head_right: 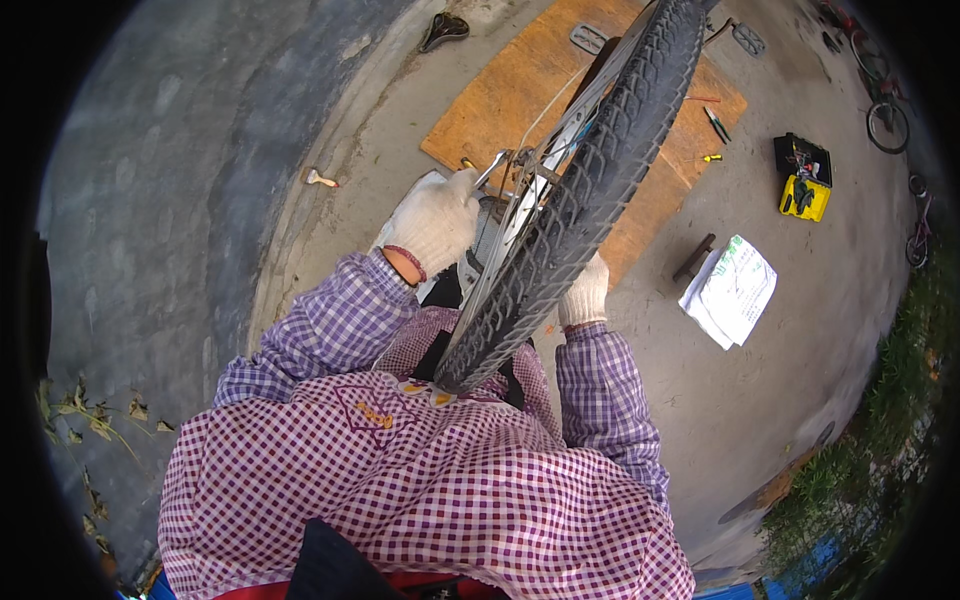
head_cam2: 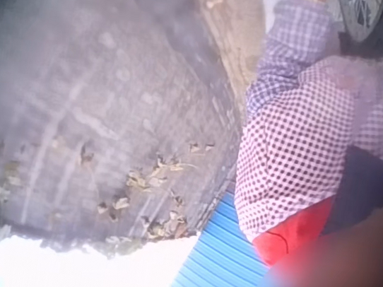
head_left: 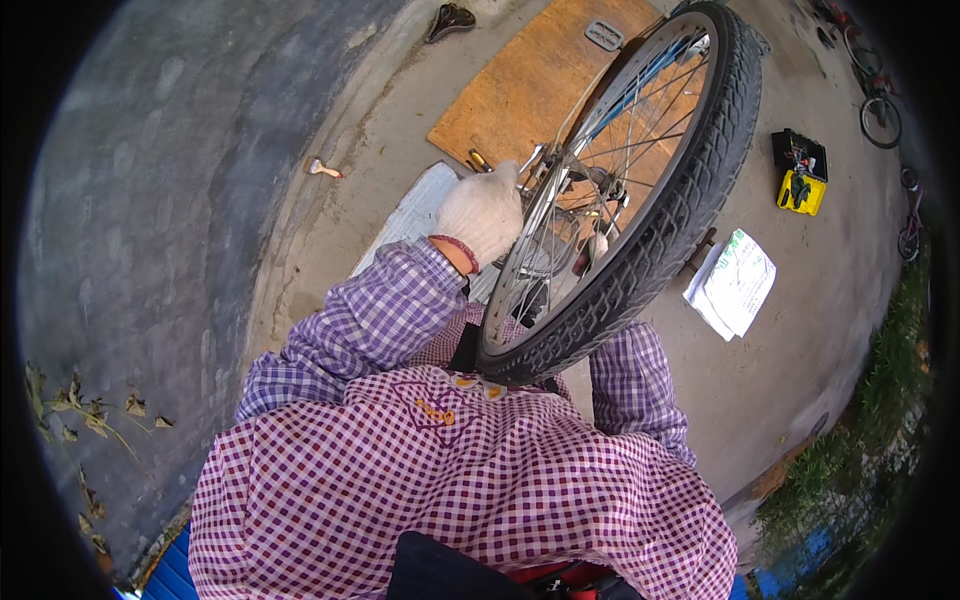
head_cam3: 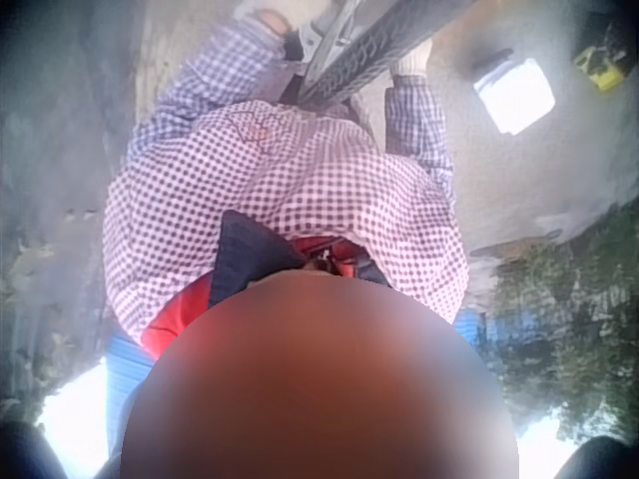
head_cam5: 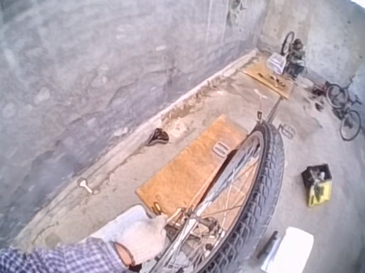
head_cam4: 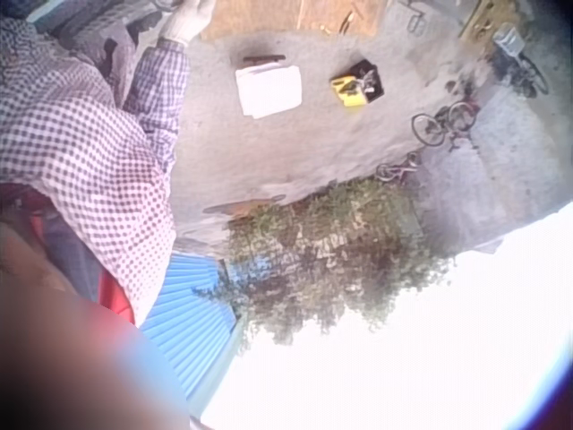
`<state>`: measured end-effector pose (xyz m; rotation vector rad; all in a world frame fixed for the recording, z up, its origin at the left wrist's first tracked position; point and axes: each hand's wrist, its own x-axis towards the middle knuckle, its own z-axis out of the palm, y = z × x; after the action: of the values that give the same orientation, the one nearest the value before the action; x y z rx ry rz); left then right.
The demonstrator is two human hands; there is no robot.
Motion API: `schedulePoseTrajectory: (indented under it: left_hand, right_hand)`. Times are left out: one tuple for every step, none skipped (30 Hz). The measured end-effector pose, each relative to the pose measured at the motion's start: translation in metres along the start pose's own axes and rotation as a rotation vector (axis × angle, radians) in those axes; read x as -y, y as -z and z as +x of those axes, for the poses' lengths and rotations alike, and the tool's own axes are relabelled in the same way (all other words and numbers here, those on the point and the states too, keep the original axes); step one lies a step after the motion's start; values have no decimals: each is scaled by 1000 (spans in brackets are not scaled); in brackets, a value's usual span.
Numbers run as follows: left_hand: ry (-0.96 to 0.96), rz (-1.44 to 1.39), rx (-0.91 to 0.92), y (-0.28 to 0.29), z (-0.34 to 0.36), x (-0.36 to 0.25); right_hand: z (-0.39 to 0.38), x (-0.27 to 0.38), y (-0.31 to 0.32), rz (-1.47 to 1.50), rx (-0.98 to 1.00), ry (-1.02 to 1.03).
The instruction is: The person moves a blue bicycle into position, flips it upside down, and uses a wrench to loosen and tighten the rear wheel axle nuts. The person also handles a pair of pliers and a screwdriver while working on the rear wheel area.
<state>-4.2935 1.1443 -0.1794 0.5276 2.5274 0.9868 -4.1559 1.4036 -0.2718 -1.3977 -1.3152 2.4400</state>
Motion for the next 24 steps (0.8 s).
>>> schedulePoseTrajectory:
  left_hand:
    - [33,-10,-12,0,-2,-4]
    - [65,-20,-25,1,-3,-7]
    - [58,-20,-32,3,-4,-9]
    - [51,-20,-40,4,-4,-11]
    - [50,-8,-33,6,-4,-12]
    - [16,3,-67,8,-4,-13]
    - [-12,26,-86,9,-4,-13]
    - [-38,54,-121,10,-5,-13]
    - [-50,64,-111,11,-5,-13]
    - [-60,80,-117,11,-7,-13]
    - [-73,93,-125,11,-8,-14]
    - [-45,103,-111,10,-10,-15]
    - [-19,110,-99,8,-12,-16]
    - [10,125,-79,7,-14,-17]
    - [11,120,-91,6,-15,-19]
    - [14,123,-94,5,-15,-20]
    - [18,127,-97,5,-16,-20]
    - [16,111,-101,5,-15,-21]
    - [14,96,-106,5,-15,-21]
    - [10,80,-105,6,-14,-22]
    - [14,80,-98,6,-12,-22]
    - [16,79,-86,6,-11,-23]
    - [23,79,-57,6,-10,-25]
    - [25,84,-73,6,-9,-27]
  right_hand:
    - [-1,0,1,-17,2,-7]
    - [-1,0,1,-31,-46,-13]
    - [-2,0,2,-47,-93,-18]
    - [-3,1,3,-62,-141,-24]
    - [-3,1,3,-132,-68,24]
    - [-4,2,4,-203,6,73]
    - [-5,2,3,-232,-62,52]
    - [-7,4,3,-188,25,64]
    - [-7,4,2,-103,-30,6]
    - [-10,5,3,-19,-84,-51]
    - [-11,6,2,-77,-14,-7]
    - [-14,8,4,-135,56,36]
    - [-15,9,4,-168,61,46]
    - [-15,9,6,-232,95,65]
    - [-15,9,8,-270,62,50]
    - [-12,7,9,-289,6,25]
    - [-11,6,12,-322,117,51]
    - [-5,2,13,-334,205,66]
    - [0,-2,15,-347,293,81]
    - [3,-5,18,-585,297,196]
    - [7,-9,22,-823,298,311]
    - [10,-11,25,-1060,295,428]
    - [13,-14,30,-326,309,137]
    - [16,-15,34,-163,266,76]
